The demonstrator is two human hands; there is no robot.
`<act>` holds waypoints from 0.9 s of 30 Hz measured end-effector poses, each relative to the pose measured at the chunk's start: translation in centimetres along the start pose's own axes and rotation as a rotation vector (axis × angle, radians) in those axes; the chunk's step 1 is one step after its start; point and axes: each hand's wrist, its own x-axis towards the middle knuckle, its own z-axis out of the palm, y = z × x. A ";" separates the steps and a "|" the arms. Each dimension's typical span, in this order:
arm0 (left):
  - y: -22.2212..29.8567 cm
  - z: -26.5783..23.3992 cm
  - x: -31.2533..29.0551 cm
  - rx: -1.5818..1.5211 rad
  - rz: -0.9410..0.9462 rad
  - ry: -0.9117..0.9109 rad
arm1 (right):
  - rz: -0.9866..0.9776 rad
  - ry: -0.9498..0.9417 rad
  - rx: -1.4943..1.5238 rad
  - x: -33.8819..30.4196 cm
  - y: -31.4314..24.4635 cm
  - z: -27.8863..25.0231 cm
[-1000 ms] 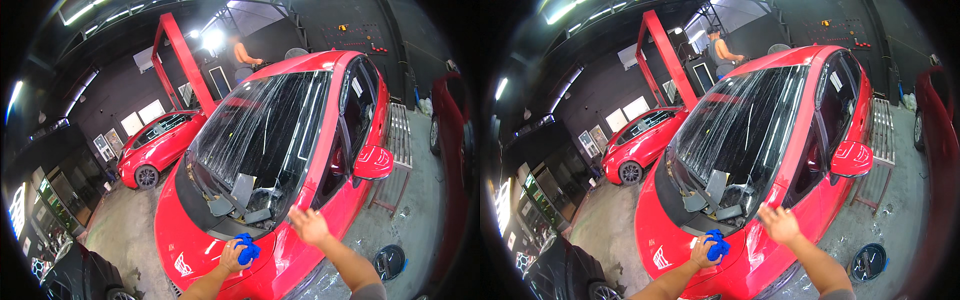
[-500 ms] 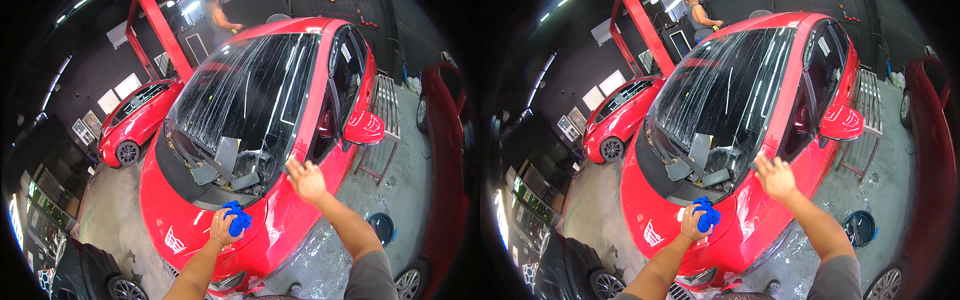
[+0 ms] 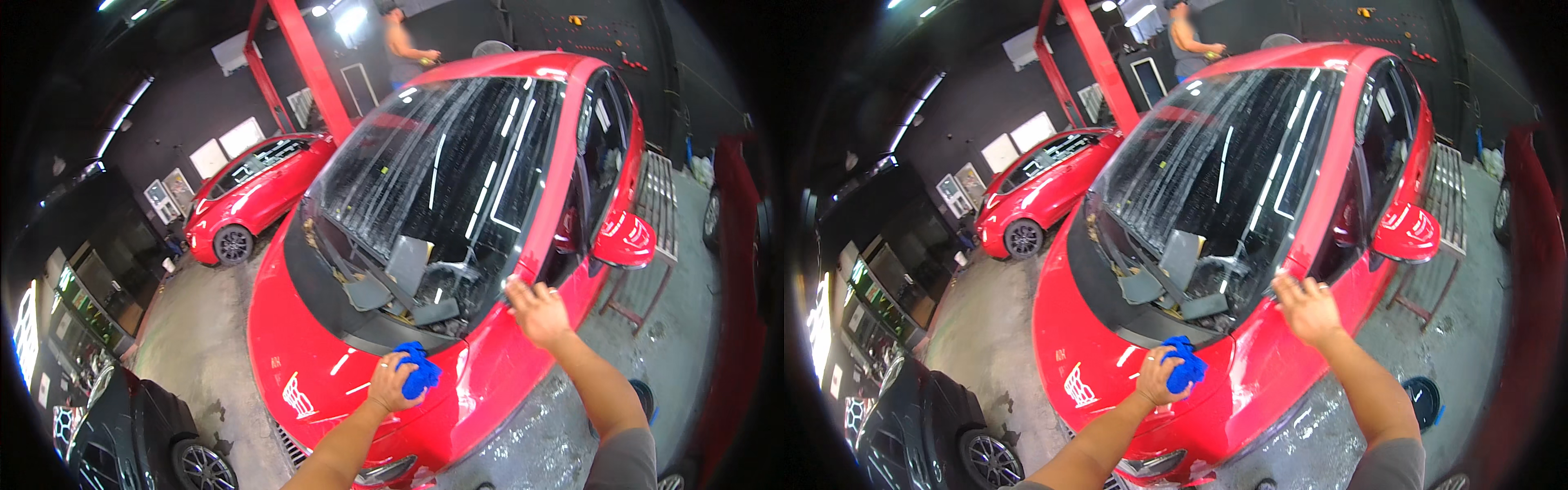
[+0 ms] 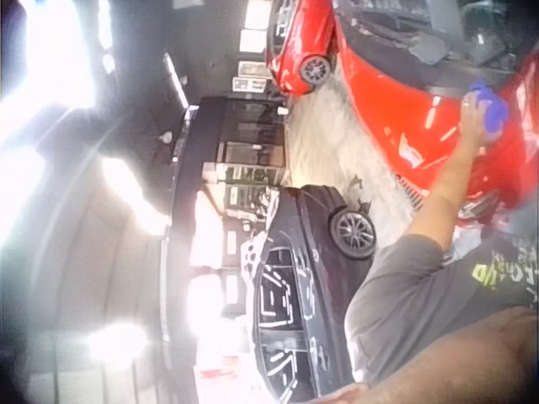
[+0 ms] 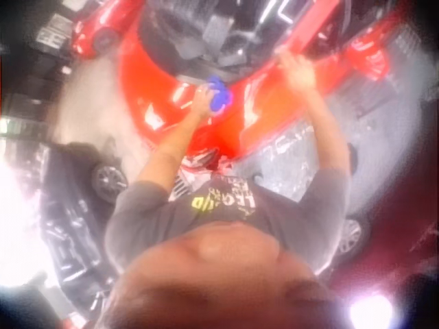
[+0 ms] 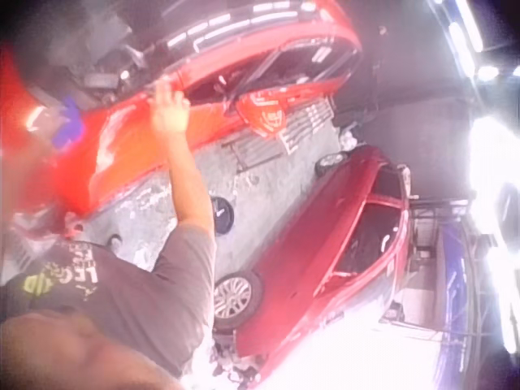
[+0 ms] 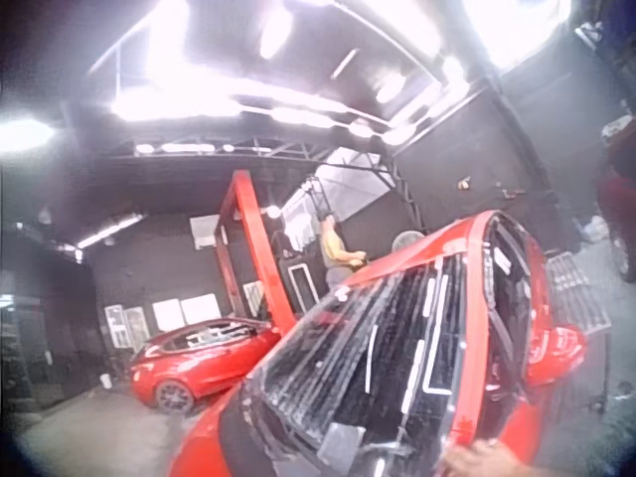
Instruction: The person wipes the hood and windshield of a red car using a blue microfiber cloth. They repeatedly rub the surface, occasionally dipping the cloth into a bucket of water, and continue cleaning the front area of the vehicle.
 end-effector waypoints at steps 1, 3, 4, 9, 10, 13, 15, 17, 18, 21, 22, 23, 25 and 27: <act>-0.1 0.1 -0.3 0.001 0.005 0.003 | 0.041 0.098 -0.039 0.8 0.9 -0.7; -0.4 -0.1 -0.6 -0.008 0.011 0.002 | -0.009 0.062 -0.084 0.8 -0.1 -0.1; -0.5 -0.2 -0.8 -0.018 0.008 -0.008 | -0.031 0.038 -0.107 -0.2 -1.2 0.5; -0.3 -0.1 -0.5 -0.020 -0.008 -0.005 | -0.032 -0.013 -0.028 0.0 -0.5 -0.8; -0.3 -0.2 -0.5 -0.017 -0.012 -0.006 | 0.029 0.010 0.024 1.4 0.3 -2.1; -0.7 -0.3 -0.9 -0.011 0.002 0.013 | -0.034 0.059 -0.043 -0.2 -2.6 0.8; -0.7 -0.5 -0.6 -0.010 0.005 -0.001 | -0.197 -0.046 0.028 -2.8 -5.1 -0.1; -0.4 -0.3 -0.7 -0.004 0.005 0.014 | -0.069 -0.035 0.013 -0.9 -2.7 -0.6; -0.2 -0.2 -0.8 -0.011 -0.001 0.009 | 0.001 -0.035 0.001 0.2 -1.1 -1.2; -0.2 -0.3 -0.3 -0.021 0.000 0.007 | 0.045 -0.015 -0.065 0.9 -1.2 -0.4; -0.5 -0.4 -0.8 -0.015 0.001 0.000 | 0.035 -0.025 -0.069 0.3 -2.4 1.0; -0.7 -0.5 -0.9 -0.015 -0.001 0.002 | -0.073 0.013 -0.041 -1.1 -3.7 0.9; -0.4 -0.8 -0.8 -0.025 -0.004 0.006 | -0.186 0.020 -0.030 -2.6 -4.3 0.2; 0.1 -0.6 -0.5 -0.034 -0.005 0.009 | -0.072 -0.016 -0.046 -0.5 -1.2 -1.3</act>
